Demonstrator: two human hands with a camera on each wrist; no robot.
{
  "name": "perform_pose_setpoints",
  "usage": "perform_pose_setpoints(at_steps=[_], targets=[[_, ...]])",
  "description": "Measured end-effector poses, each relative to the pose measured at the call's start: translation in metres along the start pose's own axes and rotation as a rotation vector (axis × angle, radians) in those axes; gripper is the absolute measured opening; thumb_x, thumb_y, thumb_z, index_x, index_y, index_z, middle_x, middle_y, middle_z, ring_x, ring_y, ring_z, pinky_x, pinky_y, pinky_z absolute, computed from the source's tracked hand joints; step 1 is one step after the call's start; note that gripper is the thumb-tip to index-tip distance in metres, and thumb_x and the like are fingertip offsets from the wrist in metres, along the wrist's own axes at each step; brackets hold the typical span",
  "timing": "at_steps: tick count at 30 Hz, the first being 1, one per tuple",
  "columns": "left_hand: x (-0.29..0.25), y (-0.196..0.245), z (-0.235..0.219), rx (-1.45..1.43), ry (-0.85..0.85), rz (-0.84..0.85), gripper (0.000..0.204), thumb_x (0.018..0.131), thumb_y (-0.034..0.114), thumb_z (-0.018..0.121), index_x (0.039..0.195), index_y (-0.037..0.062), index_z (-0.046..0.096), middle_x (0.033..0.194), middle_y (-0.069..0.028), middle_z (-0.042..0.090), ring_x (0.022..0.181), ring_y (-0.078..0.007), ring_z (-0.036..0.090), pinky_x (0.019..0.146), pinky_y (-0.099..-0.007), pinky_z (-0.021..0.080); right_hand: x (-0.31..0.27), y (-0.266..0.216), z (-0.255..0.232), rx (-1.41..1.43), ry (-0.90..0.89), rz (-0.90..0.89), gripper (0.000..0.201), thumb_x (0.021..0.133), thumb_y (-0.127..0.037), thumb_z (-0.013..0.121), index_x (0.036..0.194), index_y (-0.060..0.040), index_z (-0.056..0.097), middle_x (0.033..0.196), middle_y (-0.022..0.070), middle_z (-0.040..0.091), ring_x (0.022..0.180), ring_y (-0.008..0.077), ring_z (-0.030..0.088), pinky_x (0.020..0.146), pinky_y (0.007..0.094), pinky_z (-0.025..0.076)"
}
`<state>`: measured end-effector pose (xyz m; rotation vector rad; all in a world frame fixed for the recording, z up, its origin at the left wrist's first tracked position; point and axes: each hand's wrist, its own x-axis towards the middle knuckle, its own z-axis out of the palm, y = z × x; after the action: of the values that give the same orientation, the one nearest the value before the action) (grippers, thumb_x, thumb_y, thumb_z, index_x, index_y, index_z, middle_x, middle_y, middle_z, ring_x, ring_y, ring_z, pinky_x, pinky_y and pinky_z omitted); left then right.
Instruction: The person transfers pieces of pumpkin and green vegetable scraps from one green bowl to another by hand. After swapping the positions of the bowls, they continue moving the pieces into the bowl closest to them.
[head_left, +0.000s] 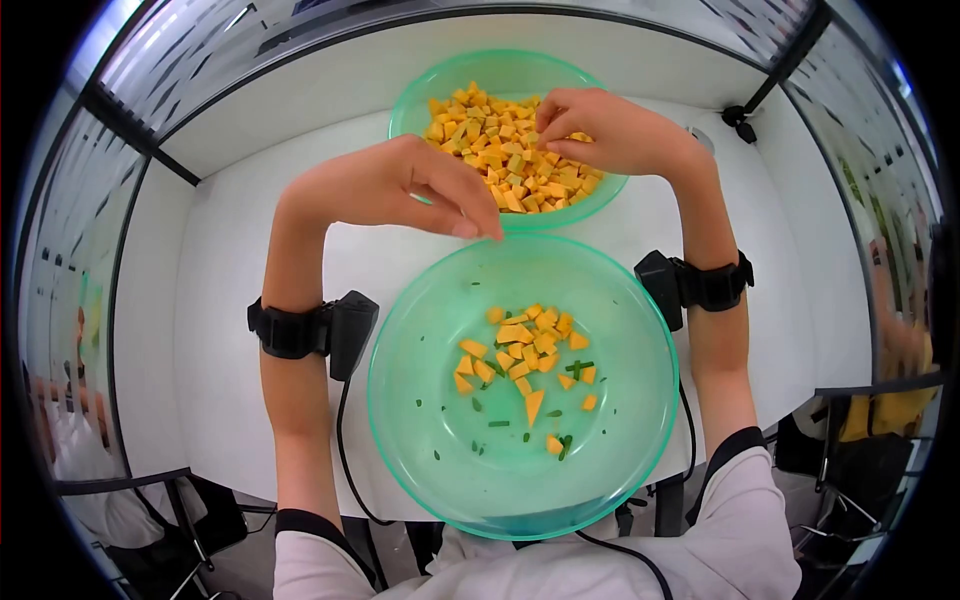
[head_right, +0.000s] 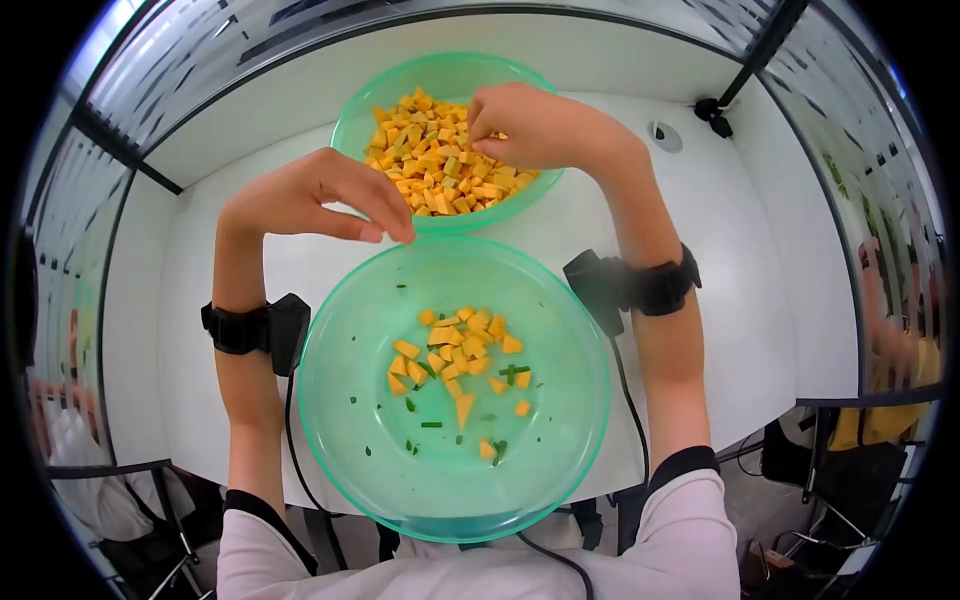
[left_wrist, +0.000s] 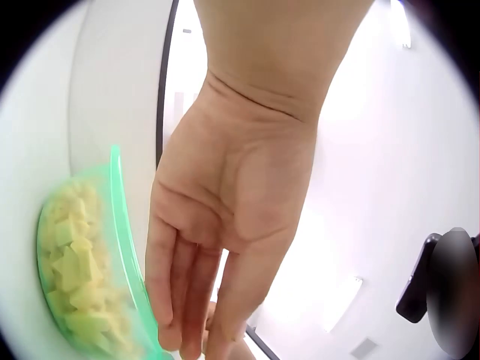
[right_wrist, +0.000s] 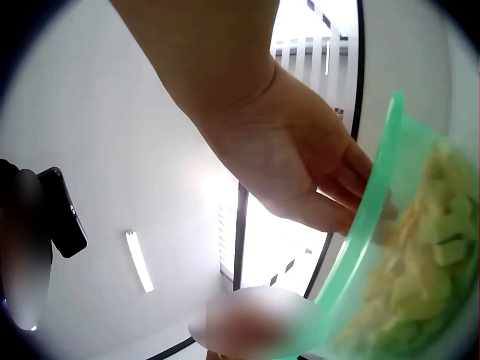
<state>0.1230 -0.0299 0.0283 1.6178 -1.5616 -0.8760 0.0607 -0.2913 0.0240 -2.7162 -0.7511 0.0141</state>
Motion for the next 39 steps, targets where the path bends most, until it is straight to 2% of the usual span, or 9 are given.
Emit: perform_pose_setpoints(at_steps=[2,3,6,11,16,20,25,29,39], targets=[[0.001,0.006,0.002,0.006,0.094,-0.127,0.018,0.087,0.006,0.064,0.104,0.0019,0.069,0.103,-0.0077,0.068,0.094,-0.0179,0.064,0.085,-0.0306,0.052,-0.001,0.003,0.0,0.058,0.034,-0.044,0.016,0.088,-0.011,0.059,0.096,-0.0018,0.069,0.104,0.0075,0.06,0.096,0.0238,0.059,0.083,0.0341,0.048],[0.002,0.005,0.001,0.051,0.13,-0.147,0.02,0.089,0.018,0.065,0.105,0.0074,0.07,0.099,-0.0035,0.07,0.09,-0.0141,0.064,0.082,-0.0279,0.051,-0.002,0.004,-0.002,0.098,0.062,-0.08,0.015,0.089,-0.011,0.059,0.097,-0.0016,0.069,0.104,0.0069,0.061,0.093,0.0233,0.059,0.081,0.0341,0.048],[0.006,-0.011,0.002,0.131,0.288,-0.097,0.02,0.09,0.018,0.062,0.107,0.0077,0.069,0.1,-0.0039,0.069,0.088,-0.0128,0.064,0.08,-0.0273,0.051,-0.006,-0.006,-0.013,0.226,0.056,-0.179,0.015,0.09,-0.011,0.06,0.098,-0.002,0.069,0.105,0.0072,0.061,0.091,0.0222,0.061,0.081,0.0327,0.049],[0.01,-0.022,0.008,0.487,0.47,-0.178,0.022,0.085,0.014,0.063,0.104,0.0026,0.064,0.103,-0.0095,0.065,0.089,-0.0252,0.06,0.082,-0.0341,0.047,-0.017,-0.031,-0.038,0.467,-0.195,-0.437,0.015,0.089,-0.01,0.061,0.098,-0.0019,0.071,0.106,0.0113,0.064,0.091,0.0217,0.064,0.08,0.0309,0.05],[0.014,-0.029,0.014,0.553,0.485,-0.281,0.026,0.084,0.014,0.062,0.108,0.0032,0.062,0.104,-0.0102,0.063,0.098,-0.0277,0.057,0.088,-0.0358,0.045,-0.013,-0.041,-0.032,0.595,-0.428,-0.614,0.015,0.089,-0.008,0.06,0.096,-0.0001,0.071,0.107,0.014,0.065,0.09,0.0232,0.066,0.078,0.0315,0.052],[0.014,-0.031,0.019,0.565,0.484,-0.347,0.026,0.087,0.015,0.06,0.11,0.0039,0.061,0.108,-0.0105,0.063,0.1,-0.0283,0.058,0.089,-0.0365,0.046,-0.012,-0.035,-0.027,0.48,-0.332,-0.484,0.016,0.089,-0.013,0.062,0.094,-0.0003,0.071,0.102,0.0132,0.067,0.09,0.0242,0.065,0.079,0.0324,0.052],[0.016,-0.023,0.017,0.587,0.414,-0.445,0.027,0.092,0.021,0.054,0.113,0.0061,0.061,0.112,-0.0101,0.063,0.104,-0.0288,0.057,0.091,-0.0378,0.046,-0.008,-0.025,-0.018,0.264,-0.149,-0.093,0.023,0.091,-0.022,0.061,0.1,-0.0028,0.068,0.096,0.0099,0.068,0.088,0.024,0.064,0.079,0.0338,0.051],[0.017,-0.025,0.018,0.61,0.395,-0.485,0.029,0.092,0.022,0.053,0.116,0.0075,0.06,0.118,-0.0095,0.061,0.109,-0.0282,0.054,0.094,-0.0387,0.044,-0.008,-0.002,-0.001,-0.012,-0.123,0.12,0.029,0.086,-0.027,0.063,0.106,-0.0057,0.066,0.103,0.0104,0.064,0.096,0.0269,0.059,0.085,0.0365,0.048],[0.018,-0.031,0.017,0.665,0.386,-0.454,0.034,0.088,0.017,0.054,0.12,0.0074,0.061,0.117,-0.0099,0.06,0.115,-0.028,0.049,0.099,-0.0389,0.042,0.002,0.01,0.014,-0.019,-0.147,0.257,0.041,0.076,-0.018,0.072,0.115,-0.0103,0.063,0.118,0.0109,0.055,0.107,0.0278,0.055,0.092,0.0365,0.046]])
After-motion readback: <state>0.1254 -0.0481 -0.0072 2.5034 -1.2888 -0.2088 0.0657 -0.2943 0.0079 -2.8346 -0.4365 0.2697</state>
